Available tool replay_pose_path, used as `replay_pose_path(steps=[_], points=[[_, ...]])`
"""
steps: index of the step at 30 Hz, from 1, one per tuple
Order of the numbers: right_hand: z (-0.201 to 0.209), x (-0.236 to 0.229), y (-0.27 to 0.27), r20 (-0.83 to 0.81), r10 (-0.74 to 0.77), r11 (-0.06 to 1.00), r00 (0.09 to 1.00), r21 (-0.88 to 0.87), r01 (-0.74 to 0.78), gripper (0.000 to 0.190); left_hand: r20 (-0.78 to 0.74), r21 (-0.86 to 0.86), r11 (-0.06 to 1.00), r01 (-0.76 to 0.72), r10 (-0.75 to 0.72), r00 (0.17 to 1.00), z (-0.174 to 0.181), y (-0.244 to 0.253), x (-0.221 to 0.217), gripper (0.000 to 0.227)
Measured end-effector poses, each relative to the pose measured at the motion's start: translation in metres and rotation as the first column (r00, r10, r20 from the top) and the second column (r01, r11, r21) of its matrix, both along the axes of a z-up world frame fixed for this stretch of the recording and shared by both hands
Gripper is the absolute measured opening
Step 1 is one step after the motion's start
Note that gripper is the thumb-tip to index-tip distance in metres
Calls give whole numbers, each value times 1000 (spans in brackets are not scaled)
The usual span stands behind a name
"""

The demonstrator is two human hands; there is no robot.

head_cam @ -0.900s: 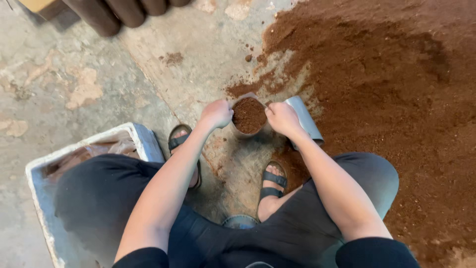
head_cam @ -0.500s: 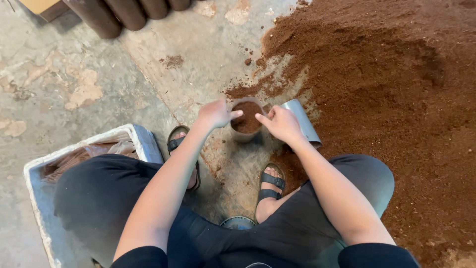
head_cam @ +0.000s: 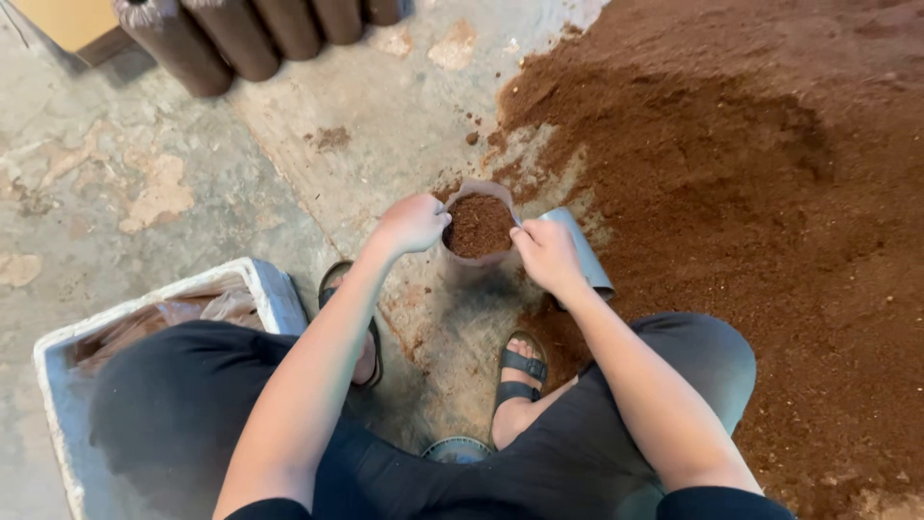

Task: The person sits on the floor and fills small plastic bags with a brown granular substance from a pile. They use a cylindrical scoop to transfer the material into the bags and then tie the bags closed with their hands.

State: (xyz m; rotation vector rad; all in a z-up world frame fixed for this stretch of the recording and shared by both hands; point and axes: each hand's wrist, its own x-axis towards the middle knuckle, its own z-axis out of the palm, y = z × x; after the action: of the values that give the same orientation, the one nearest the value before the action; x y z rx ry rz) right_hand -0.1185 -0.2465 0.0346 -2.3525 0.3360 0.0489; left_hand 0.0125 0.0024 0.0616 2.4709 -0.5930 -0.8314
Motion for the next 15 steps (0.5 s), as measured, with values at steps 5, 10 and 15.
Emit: replay_pose_path(steps=[5,10,15], points=[[5,-12,11,-123,8,999,992,35,-4,34,40,39,999,24,-25,999,11,1,-17,41],[75,-8,48,-376,27,996,926,-71,-58,52,-106,179,983,33,-14,994,13,10,-36,68],[-45,14,20,-351,87,970,932,-185,-160,40,-63,180,983,-39,51,997,-104,6,-19,42]])
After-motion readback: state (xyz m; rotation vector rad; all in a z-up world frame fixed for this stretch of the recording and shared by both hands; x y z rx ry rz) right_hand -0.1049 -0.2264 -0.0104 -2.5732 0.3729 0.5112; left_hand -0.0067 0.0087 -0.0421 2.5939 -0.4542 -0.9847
